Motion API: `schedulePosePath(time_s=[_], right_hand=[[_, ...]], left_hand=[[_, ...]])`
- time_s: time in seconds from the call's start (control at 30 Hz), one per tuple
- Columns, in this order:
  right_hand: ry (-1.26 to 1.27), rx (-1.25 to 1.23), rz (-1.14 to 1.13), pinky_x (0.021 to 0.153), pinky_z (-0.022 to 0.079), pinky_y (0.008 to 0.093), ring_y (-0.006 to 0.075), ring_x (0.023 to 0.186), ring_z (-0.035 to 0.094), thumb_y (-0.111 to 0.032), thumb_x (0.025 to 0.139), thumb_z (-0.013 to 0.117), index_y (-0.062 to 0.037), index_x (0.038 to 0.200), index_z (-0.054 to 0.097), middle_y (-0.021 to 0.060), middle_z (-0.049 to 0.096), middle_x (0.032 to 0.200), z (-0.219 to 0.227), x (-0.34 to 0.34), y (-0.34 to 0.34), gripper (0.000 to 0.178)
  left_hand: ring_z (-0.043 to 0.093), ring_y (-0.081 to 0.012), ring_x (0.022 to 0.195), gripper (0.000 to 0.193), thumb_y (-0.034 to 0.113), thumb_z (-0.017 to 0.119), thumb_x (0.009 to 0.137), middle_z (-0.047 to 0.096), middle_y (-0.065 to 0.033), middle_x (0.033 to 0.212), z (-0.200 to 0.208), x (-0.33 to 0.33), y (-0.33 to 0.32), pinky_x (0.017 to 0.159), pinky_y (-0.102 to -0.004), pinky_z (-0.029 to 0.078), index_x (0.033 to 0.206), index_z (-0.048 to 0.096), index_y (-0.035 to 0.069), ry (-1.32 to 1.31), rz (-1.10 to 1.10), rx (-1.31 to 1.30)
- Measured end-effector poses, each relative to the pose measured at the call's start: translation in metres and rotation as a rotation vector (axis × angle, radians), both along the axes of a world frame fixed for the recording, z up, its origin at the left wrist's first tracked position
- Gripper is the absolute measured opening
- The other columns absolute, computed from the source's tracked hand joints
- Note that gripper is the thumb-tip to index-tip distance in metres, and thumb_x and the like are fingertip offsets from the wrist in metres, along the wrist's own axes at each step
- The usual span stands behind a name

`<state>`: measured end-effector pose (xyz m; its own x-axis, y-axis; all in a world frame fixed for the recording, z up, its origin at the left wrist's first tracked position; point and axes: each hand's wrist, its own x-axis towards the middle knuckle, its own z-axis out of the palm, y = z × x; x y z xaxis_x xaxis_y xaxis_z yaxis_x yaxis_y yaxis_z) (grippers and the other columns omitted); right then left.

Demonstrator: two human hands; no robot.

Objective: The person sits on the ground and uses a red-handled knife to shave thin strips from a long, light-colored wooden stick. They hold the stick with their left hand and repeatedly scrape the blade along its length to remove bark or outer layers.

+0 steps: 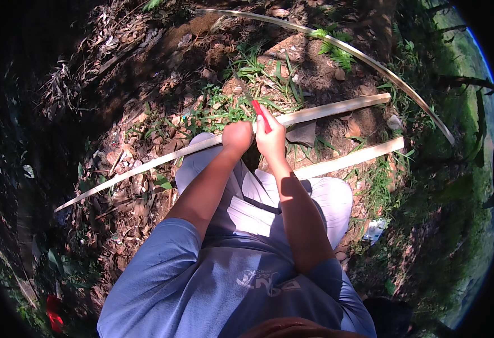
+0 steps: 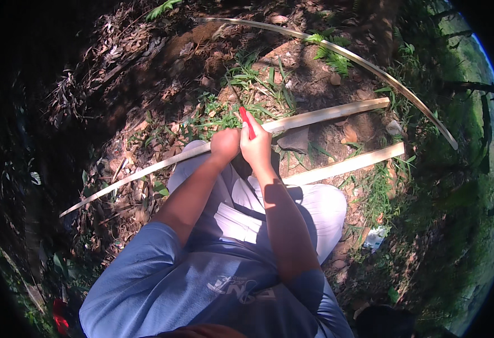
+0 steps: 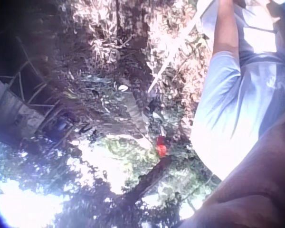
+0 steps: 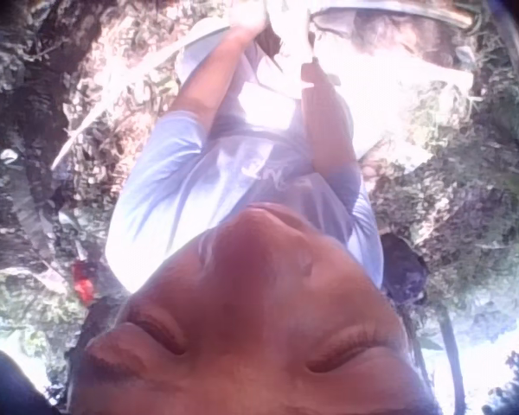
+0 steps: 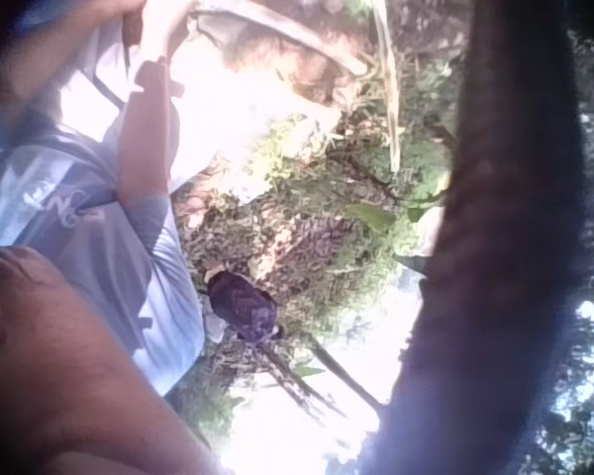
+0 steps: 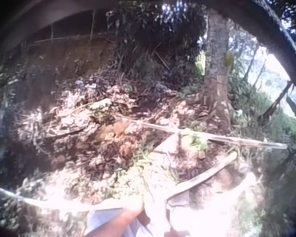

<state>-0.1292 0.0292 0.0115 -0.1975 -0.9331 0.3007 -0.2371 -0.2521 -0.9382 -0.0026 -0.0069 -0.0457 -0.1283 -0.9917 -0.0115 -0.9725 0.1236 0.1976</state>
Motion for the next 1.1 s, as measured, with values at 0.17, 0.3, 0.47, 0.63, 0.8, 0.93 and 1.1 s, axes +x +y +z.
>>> schedulePosePath(time_s=[0.17, 0.3, 0.47, 0.63, 0.8, 0.93, 1.1], right_hand=[[0.011, 0.042, 0.011, 0.074, 0.054, 0.0303, 0.0096, 0.079, 0.065, -0.017, 0.107, 0.068, -0.0012, 0.145, 0.069, 0.0139, 0.079, 0.096, -0.011, -0.003, -0.013, 0.040], [-0.072, -0.064, 0.039, 0.103, 0.055, 0.0318, 0.0222, 0.120, 0.074, -0.009, 0.109, 0.061, 0.0042, 0.148, 0.064, 0.0222, 0.077, 0.131, -0.011, -0.014, 0.024, 0.041], [0.027, 0.204, 0.020, 0.086, 0.056, 0.0289, 0.0131, 0.094, 0.070, -0.014, 0.112, 0.062, 0.0024, 0.149, 0.064, 0.0128, 0.078, 0.117, 0.004, -0.049, 0.130, 0.041], [0.097, 0.334, -0.008, 0.065, 0.048, 0.0256, 0.0073, 0.073, 0.060, -0.012, 0.111, 0.059, 0.0026, 0.150, 0.064, 0.0058, 0.072, 0.092, 0.015, -0.095, 0.230, 0.041], [0.149, 0.331, 0.007, 0.061, 0.043, 0.0239, 0.0059, 0.066, 0.055, -0.013, 0.111, 0.058, 0.0024, 0.153, 0.061, 0.0019, 0.067, 0.081, 0.091, -0.104, 0.284, 0.045], [0.138, 0.368, -0.003, 0.059, 0.039, 0.0229, 0.0045, 0.064, 0.050, -0.013, 0.112, 0.056, 0.0026, 0.153, 0.061, -0.0001, 0.064, 0.078, 0.102, -0.103, 0.288, 0.045], [0.079, 0.321, -0.008, 0.058, 0.038, 0.0224, 0.0038, 0.063, 0.048, -0.011, 0.112, 0.057, 0.0038, 0.152, 0.061, -0.0012, 0.063, 0.078, 0.094, -0.099, 0.259, 0.043]], left_hand=[[0.081, -0.0381, 0.094, 0.022, 0.022, 0.073, 0.087, 0.082, -0.0199, 0.099, 0.023, -0.003, -0.011, 0.084, -0.0517, 0.065, 0.099, 0.084, 0.008, -0.024, 0.008, 0.159], [0.079, -0.0379, 0.109, 0.032, 0.029, 0.077, 0.086, 0.081, -0.0192, 0.115, 0.035, 0.001, -0.025, 0.096, -0.0490, 0.062, 0.109, 0.084, 0.009, 0.023, 0.070, 0.353], [0.078, -0.0374, 0.113, 0.042, 0.038, 0.081, 0.087, 0.080, -0.0189, 0.120, 0.046, 0.002, -0.025, 0.099, -0.0474, 0.061, 0.116, 0.084, 0.008, 0.000, 0.038, 0.409], [0.077, -0.0379, 0.114, 0.047, 0.044, 0.085, 0.088, 0.079, -0.0191, 0.124, 0.050, 0.001, -0.028, 0.099, -0.0478, 0.061, 0.116, 0.083, 0.006, 0.018, 0.015, 0.446], [0.079, -0.0374, 0.108, 0.044, 0.042, 0.085, 0.088, 0.081, -0.0190, 0.118, 0.041, 0.009, -0.039, 0.094, -0.0482, 0.062, 0.113, 0.084, 0.006, 0.002, -0.020, 0.499], [0.080, -0.0360, 0.106, 0.033, 0.032, 0.081, 0.088, 0.081, -0.0177, 0.115, 0.048, 0.000, -0.022, 0.093, -0.0470, 0.064, 0.110, 0.084, 0.008, 0.007, 0.025, 0.388], [0.081, -0.0374, 0.087, 0.017, 0.020, 0.076, 0.084, 0.081, -0.0174, 0.094, 0.015, 0.002, -0.005, 0.078, -0.0493, 0.065, 0.095, 0.082, 0.009, -0.017, -0.032, 0.076]])
